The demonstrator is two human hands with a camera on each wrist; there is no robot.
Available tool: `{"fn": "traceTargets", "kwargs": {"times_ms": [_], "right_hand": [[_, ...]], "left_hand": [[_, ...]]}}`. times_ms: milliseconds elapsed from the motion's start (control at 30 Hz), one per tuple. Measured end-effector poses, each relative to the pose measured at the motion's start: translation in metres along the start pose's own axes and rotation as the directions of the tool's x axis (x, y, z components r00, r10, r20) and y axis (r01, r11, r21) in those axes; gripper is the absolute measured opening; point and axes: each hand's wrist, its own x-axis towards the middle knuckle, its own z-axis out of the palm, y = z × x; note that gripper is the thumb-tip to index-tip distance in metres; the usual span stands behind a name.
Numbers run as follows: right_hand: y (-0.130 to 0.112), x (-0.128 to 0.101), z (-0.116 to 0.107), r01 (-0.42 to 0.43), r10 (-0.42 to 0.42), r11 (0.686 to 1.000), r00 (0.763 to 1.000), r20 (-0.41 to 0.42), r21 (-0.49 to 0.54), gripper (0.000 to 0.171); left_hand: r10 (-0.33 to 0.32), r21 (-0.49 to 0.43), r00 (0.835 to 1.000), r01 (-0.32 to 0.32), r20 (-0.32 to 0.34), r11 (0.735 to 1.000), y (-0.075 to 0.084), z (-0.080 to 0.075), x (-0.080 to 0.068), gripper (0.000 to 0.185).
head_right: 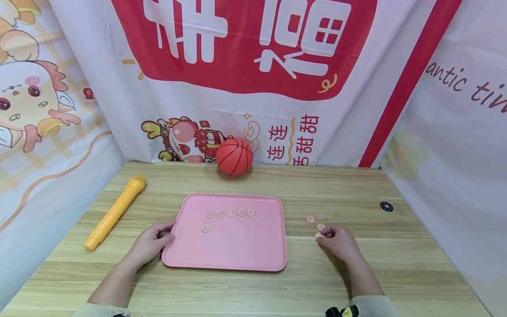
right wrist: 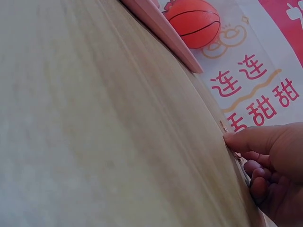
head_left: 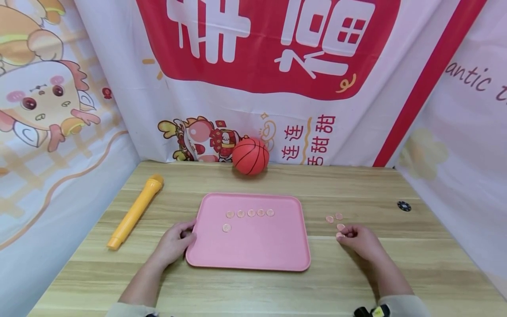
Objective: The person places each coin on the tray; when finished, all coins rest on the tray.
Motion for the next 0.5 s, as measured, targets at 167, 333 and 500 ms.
{"fn": "traceTargets", "kwargs": {"times_ms": [167, 333, 500], "right_hand": [[-0.0011, -0.0018, 0.003, 0.046, -0.045, 0.999, 0.999, -0.025, 0.028, 0.032], [-0.0017, -0.003, 0.0061, 0.072, -0.068, 0.994, 0.996, -0.049, 0.078, 0.025], [-0.0032, -0.003, 0.0072, 0.069, -0.061, 0.97, 0.997, -0.038, 0.234, 0.029]], "left_hand": [[-0.005, 0.0, 1.0, 0.005, 0.002, 1.0, 0.0003, 0.0, -0.0004, 0.047], [-0.004, 0.006, 1.0, 0.004, 0.002, 1.0, 0.0008, -0.0001, -0.0007, 0.047], [-0.004, 0.004, 1.0, 0.004, -0.001, 1.0, 0.0012, 0.0004, -0.0009, 0.046]]}}
